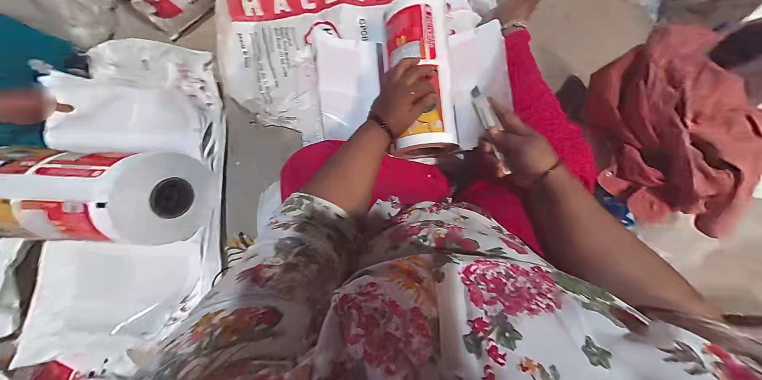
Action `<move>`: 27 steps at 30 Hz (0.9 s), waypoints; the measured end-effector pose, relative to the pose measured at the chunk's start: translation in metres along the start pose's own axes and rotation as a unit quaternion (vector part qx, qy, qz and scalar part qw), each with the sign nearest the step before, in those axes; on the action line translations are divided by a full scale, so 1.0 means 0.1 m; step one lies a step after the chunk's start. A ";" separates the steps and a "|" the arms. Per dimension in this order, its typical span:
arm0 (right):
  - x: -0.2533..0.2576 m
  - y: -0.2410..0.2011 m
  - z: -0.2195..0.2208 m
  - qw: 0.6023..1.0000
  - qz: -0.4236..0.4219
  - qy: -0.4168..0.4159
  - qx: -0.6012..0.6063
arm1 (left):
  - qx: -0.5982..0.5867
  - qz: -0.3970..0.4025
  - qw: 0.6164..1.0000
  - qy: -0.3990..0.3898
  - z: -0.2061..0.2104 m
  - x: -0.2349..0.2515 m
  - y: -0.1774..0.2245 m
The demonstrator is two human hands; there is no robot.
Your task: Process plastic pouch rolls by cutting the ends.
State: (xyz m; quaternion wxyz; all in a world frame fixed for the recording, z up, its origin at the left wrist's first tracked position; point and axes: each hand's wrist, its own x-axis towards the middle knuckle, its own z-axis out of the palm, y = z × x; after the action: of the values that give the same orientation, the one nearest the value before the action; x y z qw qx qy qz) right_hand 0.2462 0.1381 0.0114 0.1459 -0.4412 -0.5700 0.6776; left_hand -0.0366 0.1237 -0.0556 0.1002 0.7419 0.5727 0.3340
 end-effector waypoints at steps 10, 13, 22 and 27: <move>0.19 0.03 -0.21 0.990 0.008 -0.074 0.122 | 0.031 0.076 0.996 -0.021 0.04 0.17 -0.03; 0.17 0.03 -0.23 0.986 -0.001 -0.096 0.133 | 0.039 0.092 0.994 -0.033 0.01 0.19 -0.04; 0.16 0.07 -0.29 0.981 -0.013 -0.121 0.151 | 0.082 0.066 0.994 -0.028 0.02 0.13 0.01; 0.17 0.07 -0.27 0.982 -0.013 -0.111 0.154 | 0.093 0.072 0.992 -0.037 -0.01 0.16 0.04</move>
State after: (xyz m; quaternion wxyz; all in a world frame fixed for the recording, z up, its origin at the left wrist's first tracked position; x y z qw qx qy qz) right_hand 0.2597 0.1651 -0.0015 0.1563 -0.3285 -0.4772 0.7999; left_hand -0.0323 0.1371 -0.0470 0.0275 0.7992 0.5424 0.2576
